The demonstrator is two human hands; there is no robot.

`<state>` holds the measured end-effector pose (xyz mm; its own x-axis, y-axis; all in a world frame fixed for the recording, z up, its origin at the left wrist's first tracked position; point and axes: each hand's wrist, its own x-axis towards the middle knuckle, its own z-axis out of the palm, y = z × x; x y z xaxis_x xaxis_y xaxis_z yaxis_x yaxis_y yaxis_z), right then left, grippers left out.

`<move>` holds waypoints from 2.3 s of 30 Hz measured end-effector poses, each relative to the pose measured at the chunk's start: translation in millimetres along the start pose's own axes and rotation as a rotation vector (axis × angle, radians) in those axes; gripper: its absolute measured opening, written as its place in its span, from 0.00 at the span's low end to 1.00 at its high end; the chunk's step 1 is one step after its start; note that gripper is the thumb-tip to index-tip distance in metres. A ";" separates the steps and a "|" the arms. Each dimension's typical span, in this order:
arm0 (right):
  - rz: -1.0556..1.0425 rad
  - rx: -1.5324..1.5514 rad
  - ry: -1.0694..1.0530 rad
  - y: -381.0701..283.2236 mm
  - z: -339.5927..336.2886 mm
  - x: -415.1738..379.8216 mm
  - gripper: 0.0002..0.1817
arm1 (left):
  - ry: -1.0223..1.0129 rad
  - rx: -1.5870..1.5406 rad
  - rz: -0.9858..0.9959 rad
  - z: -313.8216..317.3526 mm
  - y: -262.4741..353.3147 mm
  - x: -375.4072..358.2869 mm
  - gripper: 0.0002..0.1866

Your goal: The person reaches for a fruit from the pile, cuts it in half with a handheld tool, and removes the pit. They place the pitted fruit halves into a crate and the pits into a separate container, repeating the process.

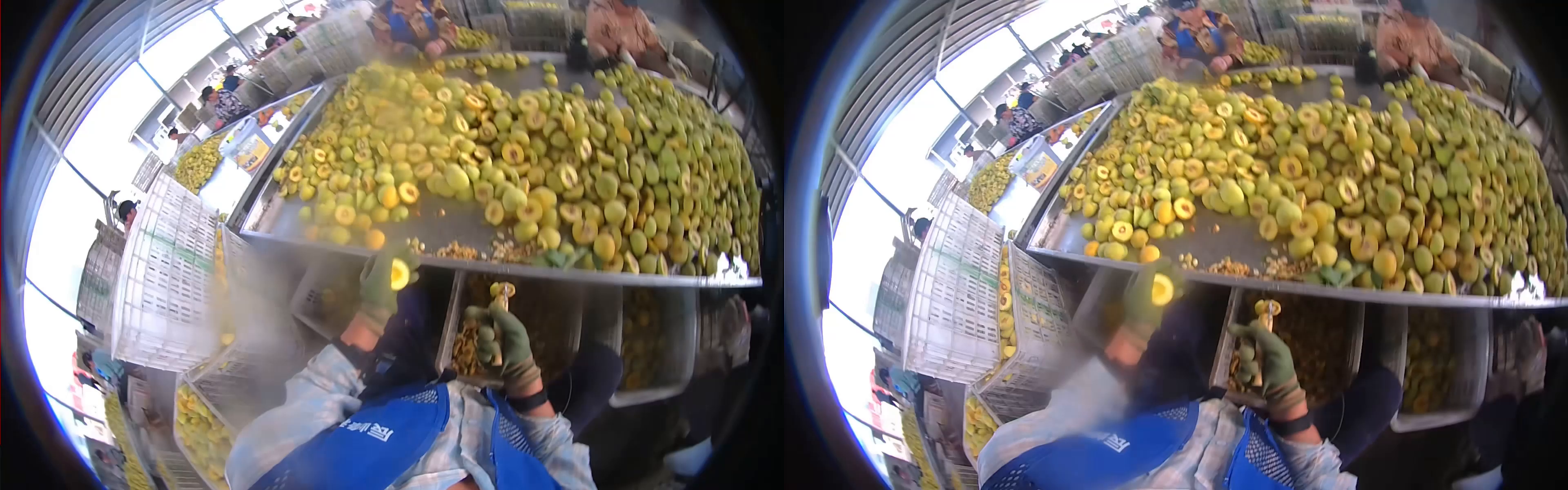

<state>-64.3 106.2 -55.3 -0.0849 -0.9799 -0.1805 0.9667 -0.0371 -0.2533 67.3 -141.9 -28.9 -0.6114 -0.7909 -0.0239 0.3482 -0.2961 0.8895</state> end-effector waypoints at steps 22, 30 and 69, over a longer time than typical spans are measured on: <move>0.206 -0.496 0.487 16.6 -23.8 33.2 0.24 | -0.107 1.999 -0.339 -71.9 29.5 152.1 0.36; 0.221 -0.948 0.657 12.9 -0.6 22.1 0.17 | -0.267 -0.023 -0.293 -37.1 22.4 96.0 0.28; 0.083 -0.950 0.275 -5.9 87.2 -47.5 0.20 | -0.855 0.442 -0.339 106.1 13.8 -31.4 0.32</move>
<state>-44.9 135.8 37.6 -0.1953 -0.8881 -0.4160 0.3869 0.3200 -0.8648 16.0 -64.3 32.5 -0.9920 -0.0040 -0.1260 -0.1254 -0.0726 0.9894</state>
